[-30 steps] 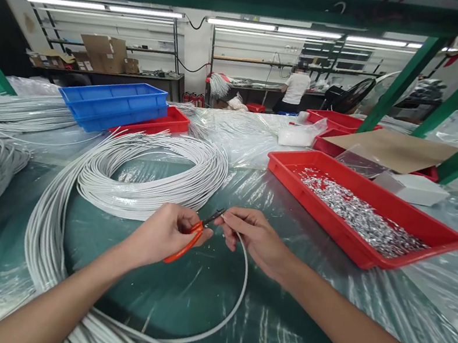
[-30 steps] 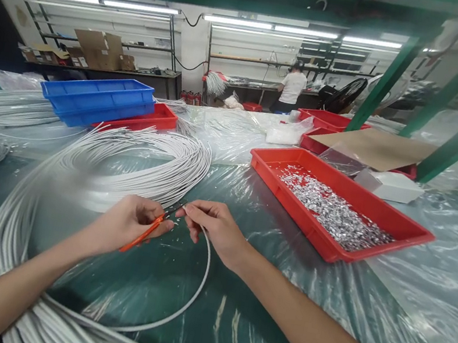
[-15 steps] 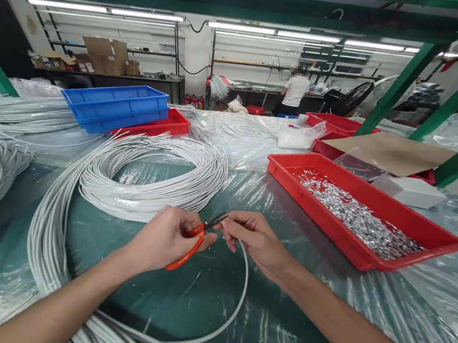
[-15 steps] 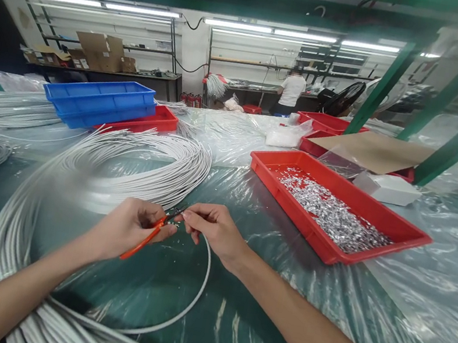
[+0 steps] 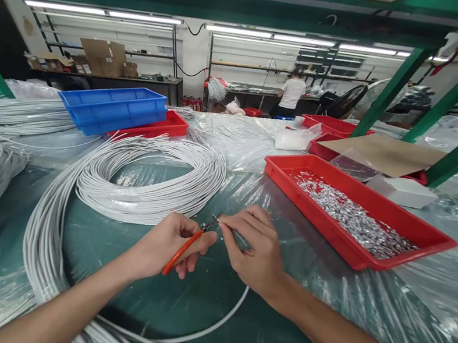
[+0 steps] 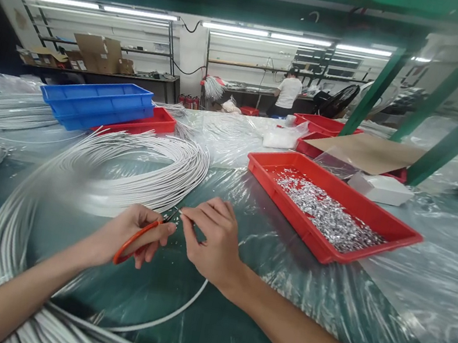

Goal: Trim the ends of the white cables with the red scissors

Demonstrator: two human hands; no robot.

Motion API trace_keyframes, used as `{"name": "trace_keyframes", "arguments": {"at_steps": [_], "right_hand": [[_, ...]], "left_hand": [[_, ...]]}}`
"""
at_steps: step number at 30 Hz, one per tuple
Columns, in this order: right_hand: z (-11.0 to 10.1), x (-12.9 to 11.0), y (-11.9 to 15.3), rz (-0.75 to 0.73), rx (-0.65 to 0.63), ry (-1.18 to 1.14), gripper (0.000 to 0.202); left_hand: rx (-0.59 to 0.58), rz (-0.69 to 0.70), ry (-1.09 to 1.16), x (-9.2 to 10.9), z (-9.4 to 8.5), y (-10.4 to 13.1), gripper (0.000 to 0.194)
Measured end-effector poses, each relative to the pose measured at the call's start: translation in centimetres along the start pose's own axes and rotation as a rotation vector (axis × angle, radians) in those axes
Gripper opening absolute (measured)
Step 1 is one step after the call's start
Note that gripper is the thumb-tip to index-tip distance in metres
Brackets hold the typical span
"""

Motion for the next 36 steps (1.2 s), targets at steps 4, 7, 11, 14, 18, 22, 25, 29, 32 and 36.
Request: {"name": "trace_keyframes", "arguments": {"at_steps": [4, 7, 11, 14, 18, 22, 25, 29, 32, 36], "right_hand": [[-0.1, -0.3, -0.1, -0.097, 0.0, 0.219, 0.013], [0.1, 0.0, -0.1, -0.006, -0.043, 0.143, 0.012], [0.7, 0.9, 0.1, 0.322, -0.117, -0.245, 0.02], [0.8, 1.2, 0.2, 0.44, -0.155, -0.391, 0.024], [0.9, 0.8, 0.3, 0.469, -0.267, -0.485, 0.027], [1.0, 0.3, 0.5, 0.484, -0.335, -0.522, 0.029], [1.0, 0.3, 0.5, 0.527, -0.347, -0.581, 0.029], [0.9, 0.5, 0.3, 0.63, -0.41, -0.82, 0.032], [0.9, 0.4, 0.1, 0.758, -0.515, -1.126, 0.032], [0.8, 0.0, 0.0, 0.89, -0.592, -1.357, 0.03]], "left_hand": [[0.047, 0.018, -0.028, 0.1, 0.2, 0.2, 0.04], [0.133, 0.053, -0.135, 0.1, 0.1, 0.3, 0.042], [0.213, 0.111, -0.096, -0.1, -0.6, -0.2, 0.035], [0.254, 0.216, -0.015, -0.2, -0.9, -0.5, 0.023], [0.265, 0.32, 0.041, 0.1, -0.9, -0.3, 0.018], [0.223, 0.337, 0.056, 0.3, -0.7, -0.1, 0.018], [0.185, 0.327, 0.061, 0.3, -0.6, -0.1, 0.016], [0.098, 0.305, 0.092, 0.6, -0.7, 0.0, 0.018], [0.003, 0.292, 0.133, 0.7, -0.8, 0.1, 0.026], [-0.083, 0.271, 0.226, 0.6, -0.8, 0.2, 0.033]]}}
Point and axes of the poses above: each hand's wrist, its own y-axis away from the middle knuckle, its own z-axis out of the palm, x = y × z, the point moved 1 cm from there along -y, towards the middle knuckle, and after that the axes turned 2 degrees about z, right-handed, at the moved point
